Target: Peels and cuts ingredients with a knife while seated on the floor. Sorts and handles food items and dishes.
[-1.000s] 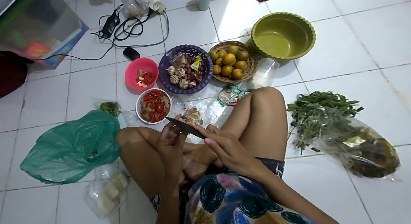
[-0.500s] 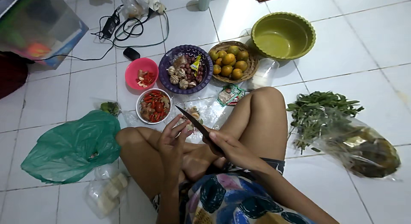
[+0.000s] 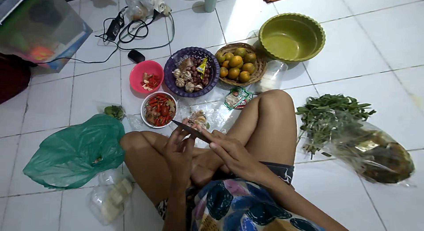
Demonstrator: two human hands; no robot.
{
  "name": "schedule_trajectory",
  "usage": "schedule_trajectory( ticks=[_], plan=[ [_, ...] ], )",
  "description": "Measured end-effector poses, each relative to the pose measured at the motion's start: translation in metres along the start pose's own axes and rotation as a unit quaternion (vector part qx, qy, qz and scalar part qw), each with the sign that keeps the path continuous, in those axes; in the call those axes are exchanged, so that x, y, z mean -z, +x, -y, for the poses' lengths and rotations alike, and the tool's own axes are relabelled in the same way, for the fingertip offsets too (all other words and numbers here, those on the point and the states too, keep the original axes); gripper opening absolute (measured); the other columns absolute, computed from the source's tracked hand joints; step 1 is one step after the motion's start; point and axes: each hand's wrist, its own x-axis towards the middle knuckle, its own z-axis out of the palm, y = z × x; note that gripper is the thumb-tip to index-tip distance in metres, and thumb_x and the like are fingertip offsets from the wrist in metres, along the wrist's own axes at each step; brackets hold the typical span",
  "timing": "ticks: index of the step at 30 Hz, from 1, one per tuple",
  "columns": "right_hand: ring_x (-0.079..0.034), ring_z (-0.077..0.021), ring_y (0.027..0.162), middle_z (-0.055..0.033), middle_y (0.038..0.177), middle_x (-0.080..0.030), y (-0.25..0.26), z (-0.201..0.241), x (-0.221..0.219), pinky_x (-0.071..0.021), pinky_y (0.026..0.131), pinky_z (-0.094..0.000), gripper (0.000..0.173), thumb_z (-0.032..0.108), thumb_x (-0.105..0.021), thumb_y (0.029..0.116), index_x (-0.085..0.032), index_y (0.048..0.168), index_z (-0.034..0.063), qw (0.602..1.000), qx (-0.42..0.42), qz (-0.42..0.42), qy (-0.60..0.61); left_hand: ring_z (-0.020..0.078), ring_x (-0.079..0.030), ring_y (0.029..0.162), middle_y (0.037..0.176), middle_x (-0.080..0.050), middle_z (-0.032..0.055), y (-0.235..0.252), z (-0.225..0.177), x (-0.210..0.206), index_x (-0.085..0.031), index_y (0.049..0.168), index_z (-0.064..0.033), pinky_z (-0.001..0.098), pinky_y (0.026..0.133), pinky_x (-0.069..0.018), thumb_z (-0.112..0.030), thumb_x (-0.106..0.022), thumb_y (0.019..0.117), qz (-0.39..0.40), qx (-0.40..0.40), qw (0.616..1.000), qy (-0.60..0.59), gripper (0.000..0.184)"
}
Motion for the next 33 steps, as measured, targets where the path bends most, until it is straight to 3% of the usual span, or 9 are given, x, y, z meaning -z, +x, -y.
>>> schedule_trajectory(
  ticks=[4,10,14,33],
  plan=[
    [-0.048,-0.0073,0.064,-0.0045,0.083,-0.057,0.0,0.0001,-0.0009,-0.0413,0.056,-0.0223,0.049,0.037,-0.035,0.1099,-0.059,0.145,0.0143,1.0,0.006,-0.015,-0.021,0.0046,-0.071,0.104,0.115,-0.074,0.0083,-0.0006,0.0009,-0.0002,-0.055,0.122,0.0213,0.0214,0.091,-0.0577,0.014,-0.06,0.0854,0.001,-0.022,1.0,0.021,0.038],
    [-0.048,-0.0053,0.067,-0.0039,0.086,-0.059,0.0008,-0.0046,0.0024,-0.0437,0.062,-0.0222,0.052,0.04,-0.032,0.1105,-0.055,0.149,0.014,0.999,-0.015,0.024,0.042,0.0035,-0.073,0.097,0.107,-0.076,0.004,-0.0003,-0.0008,-0.0005,-0.054,0.124,0.0202,0.0221,0.087,-0.0594,0.013,-0.062,0.0859,-0.001,-0.023,0.999,0.027,0.04],
    [-0.048,-0.0075,0.066,-0.0065,0.088,-0.059,-0.0003,0.0009,0.0024,-0.0435,0.06,-0.024,0.052,0.037,-0.033,0.1106,-0.054,0.148,0.0073,0.999,-0.011,0.03,0.044,0.0031,-0.072,0.098,0.107,-0.076,0.0039,-0.0005,-0.0037,-0.0011,-0.051,0.126,0.0216,0.021,0.086,-0.0593,0.014,-0.059,0.0856,-0.004,-0.002,1.0,0.016,0.042],
    [-0.044,-0.0005,0.067,-0.001,0.085,-0.054,0.0039,-0.0039,0.0005,-0.039,0.06,-0.016,0.051,0.039,-0.036,0.1101,-0.059,0.145,0.01,0.997,-0.012,0.019,0.073,0.0048,-0.073,0.097,0.105,-0.077,-0.0017,0.0016,0.0001,0.0017,-0.055,0.125,0.0154,0.0235,0.087,-0.0603,0.013,-0.061,0.0867,0.0,-0.025,1.0,-0.01,0.039]
  ],
)
